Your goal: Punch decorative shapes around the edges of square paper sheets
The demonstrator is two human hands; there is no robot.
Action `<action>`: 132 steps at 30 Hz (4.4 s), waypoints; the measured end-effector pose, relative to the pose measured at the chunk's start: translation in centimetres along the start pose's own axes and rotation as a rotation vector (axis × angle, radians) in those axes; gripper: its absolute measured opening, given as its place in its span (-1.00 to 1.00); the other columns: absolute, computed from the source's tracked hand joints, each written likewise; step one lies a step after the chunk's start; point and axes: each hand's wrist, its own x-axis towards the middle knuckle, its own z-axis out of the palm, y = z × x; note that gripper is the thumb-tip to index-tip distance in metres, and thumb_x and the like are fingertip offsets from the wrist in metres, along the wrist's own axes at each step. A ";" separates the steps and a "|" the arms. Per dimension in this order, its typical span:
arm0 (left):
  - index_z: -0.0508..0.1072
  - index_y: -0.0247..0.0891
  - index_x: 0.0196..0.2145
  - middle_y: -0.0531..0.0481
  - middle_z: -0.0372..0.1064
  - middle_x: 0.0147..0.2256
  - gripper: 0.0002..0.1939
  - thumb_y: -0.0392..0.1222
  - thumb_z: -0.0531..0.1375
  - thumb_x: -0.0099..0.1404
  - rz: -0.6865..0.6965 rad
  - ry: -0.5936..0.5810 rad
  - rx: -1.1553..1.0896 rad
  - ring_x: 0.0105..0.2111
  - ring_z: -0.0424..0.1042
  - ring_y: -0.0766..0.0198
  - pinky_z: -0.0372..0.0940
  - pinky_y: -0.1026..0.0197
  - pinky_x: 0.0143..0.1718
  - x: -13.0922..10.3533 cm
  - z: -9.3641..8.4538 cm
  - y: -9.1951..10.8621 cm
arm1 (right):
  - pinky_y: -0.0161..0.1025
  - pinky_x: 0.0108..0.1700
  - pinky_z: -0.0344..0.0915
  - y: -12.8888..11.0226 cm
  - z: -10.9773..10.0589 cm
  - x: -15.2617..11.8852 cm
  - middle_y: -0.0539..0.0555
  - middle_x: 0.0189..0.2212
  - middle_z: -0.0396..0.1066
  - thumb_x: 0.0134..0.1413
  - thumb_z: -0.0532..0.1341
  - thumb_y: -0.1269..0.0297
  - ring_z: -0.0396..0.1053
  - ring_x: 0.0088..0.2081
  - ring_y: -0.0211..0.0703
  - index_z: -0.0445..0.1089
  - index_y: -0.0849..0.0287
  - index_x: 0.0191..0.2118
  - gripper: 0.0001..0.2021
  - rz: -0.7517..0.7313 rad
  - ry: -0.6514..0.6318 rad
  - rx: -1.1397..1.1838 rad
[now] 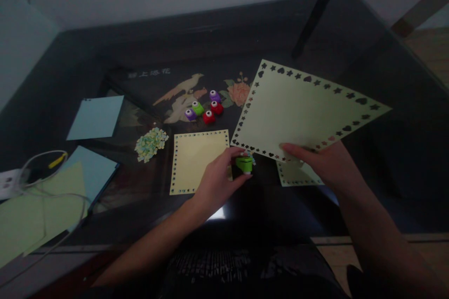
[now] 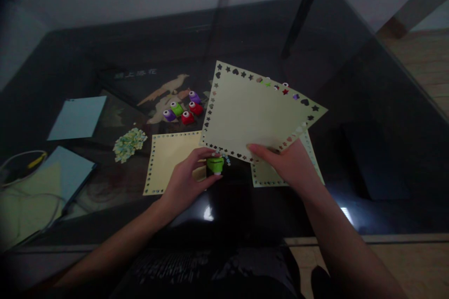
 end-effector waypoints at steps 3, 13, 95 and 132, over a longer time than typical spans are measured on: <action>0.30 -0.19 -0.02 -0.08 0.42 -0.05 -0.54 -0.36 0.28 0.13 0.057 -0.008 0.072 -0.07 0.44 0.18 0.37 0.03 0.00 -0.1 0.1 -0.1 | 0.20 0.23 0.08 0.0 0.0 0.0 0.04 -0.30 0.55 -0.16 0.38 0.14 0.34 0.08 0.15 0.46 -0.04 -0.14 -0.64 0.006 0.008 0.009; 0.13 -0.22 0.16 -0.14 0.41 0.00 -0.38 -0.31 0.22 0.17 0.056 -0.068 0.105 -0.05 0.44 0.14 0.37 0.02 0.00 -0.2 0.2 -0.4 | 0.18 0.23 0.10 0.1 -0.1 -0.1 0.01 -0.36 0.55 -0.15 0.39 0.13 0.38 0.04 0.12 0.47 -0.07 -0.16 -0.66 -0.029 0.029 0.045; 0.43 -0.29 -0.39 0.03 0.39 -0.48 -0.94 -0.24 0.19 0.20 0.268 -0.083 -0.081 -0.54 0.29 0.39 0.20 0.30 -0.46 11.4 2.6 7.0 | -0.06 -0.20 0.43 3.5 -5.5 -0.8 0.08 -0.31 0.56 -0.17 0.37 0.25 0.49 -0.30 -0.05 0.50 0.17 -0.26 -0.75 0.049 0.444 0.395; 0.49 -0.23 -0.29 0.02 0.54 -0.43 -0.90 -0.29 0.22 0.19 0.049 -0.318 0.265 -0.44 0.49 0.25 0.33 0.25 -0.37 5.5 5.4 3.0 | -0.17 -0.40 0.25 6.4 -6.2 -3.2 0.07 -0.48 0.45 -0.02 0.19 0.19 0.38 -0.46 -0.10 0.45 0.20 -0.14 -0.69 0.118 0.276 -0.267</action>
